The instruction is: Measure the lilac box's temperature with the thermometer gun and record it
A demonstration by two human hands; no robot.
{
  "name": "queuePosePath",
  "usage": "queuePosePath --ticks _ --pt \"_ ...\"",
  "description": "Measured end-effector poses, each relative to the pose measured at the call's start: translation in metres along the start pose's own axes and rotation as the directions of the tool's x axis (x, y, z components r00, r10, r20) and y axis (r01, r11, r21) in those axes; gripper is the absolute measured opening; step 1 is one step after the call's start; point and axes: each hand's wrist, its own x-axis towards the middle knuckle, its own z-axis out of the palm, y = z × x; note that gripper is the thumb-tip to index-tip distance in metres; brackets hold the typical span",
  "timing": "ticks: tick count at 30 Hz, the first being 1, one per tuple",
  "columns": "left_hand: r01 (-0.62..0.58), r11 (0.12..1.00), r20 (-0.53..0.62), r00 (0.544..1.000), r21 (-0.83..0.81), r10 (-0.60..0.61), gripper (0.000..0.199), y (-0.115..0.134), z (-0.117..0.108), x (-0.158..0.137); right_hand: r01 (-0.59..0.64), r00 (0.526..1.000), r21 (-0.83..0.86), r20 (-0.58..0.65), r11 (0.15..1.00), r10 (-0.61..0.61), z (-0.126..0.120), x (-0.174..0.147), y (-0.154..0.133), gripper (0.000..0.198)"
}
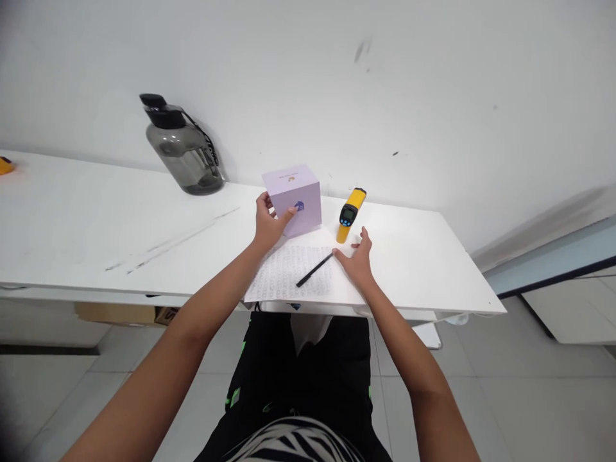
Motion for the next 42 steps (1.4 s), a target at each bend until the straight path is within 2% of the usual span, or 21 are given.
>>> queuePosePath --ticks 2,4,8,11,15,18,21,23,26,29,32,37,42 --pt "-0.005 1.0 -0.005 1.0 0.0 0.005 0.088 0.002 0.001 0.0 0.014 1.0 -0.019 -0.012 1.0 -0.014 0.005 0.018 -0.001 0.118" --pt "0.016 1.0 -0.015 1.0 -0.015 -0.016 0.086 0.003 0.001 0.001 0.04 0.999 -0.015 -0.01 0.999 -0.04 0.01 0.034 -0.007 0.117" --pt "0.036 0.998 -0.09 0.995 -0.05 -0.04 0.079 0.004 -0.002 0.005 0.054 0.998 0.06 0.032 0.997 -0.056 0.02 0.054 -0.029 0.09" --pt "-0.047 0.998 -0.134 0.99 0.04 0.052 0.087 0.004 -0.007 0.008 0.16 0.987 0.078 -0.024 0.984 -0.159 0.025 0.055 -0.048 0.074" --pt "-0.059 0.994 -0.18 0.981 0.094 0.075 0.088 0.0 -0.012 0.011 0.35 0.932 0.035 -0.116 0.936 -0.344 0.029 0.051 -0.061 0.058" --pt "-0.089 0.991 -0.179 0.978 0.099 0.105 0.089 -0.005 -0.012 0.011 0.404 0.912 -0.018 -0.068 0.914 -0.405 0.028 0.045 -0.058 0.054" --pt "-0.058 0.997 -0.149 0.987 0.052 0.065 0.085 -0.009 -0.011 0.011 0.448 0.894 -0.035 0.017 0.894 -0.447 0.028 0.033 -0.055 0.053" --pt "-0.015 1.0 -0.182 0.983 0.019 0.019 0.082 -0.011 -0.01 0.012 0.435 0.898 0.0 0.067 0.9 -0.434 0.029 0.023 -0.058 0.043" --pt "0.0 1.0 -0.195 0.981 -0.012 -0.002 0.081 -0.013 -0.008 0.011 0.348 0.916 0.116 0.17 0.93 -0.364 0.033 0.009 -0.07 0.029" --pt "-0.005 0.999 -0.154 0.988 -0.036 -0.001 0.082 -0.012 -0.004 0.006 0.215 0.913 0.23 0.299 0.949 -0.279 0.038 -0.002 -0.081 0.027" --pt "0.002 0.999 -0.1 0.995 -0.048 -0.007 0.082 -0.01 0.001 0.0 0.127 0.901 0.282 0.369 0.951 -0.229 0.04 -0.008 -0.085 0.028" --pt "-0.03 0.995 -0.102 0.995 -0.097 0.02 0.085 -0.005 0.003 -0.007 0.082 0.917 0.288 0.353 0.954 -0.185 0.039 -0.007 -0.082 0.03" --pt "-0.028 0.986 -0.117 0.993 -0.166 0.009 0.087 -0.004 0.006 -0.009 0.123 0.918 0.297 0.329 0.947 -0.223 0.04 -0.007 -0.082 0.031"
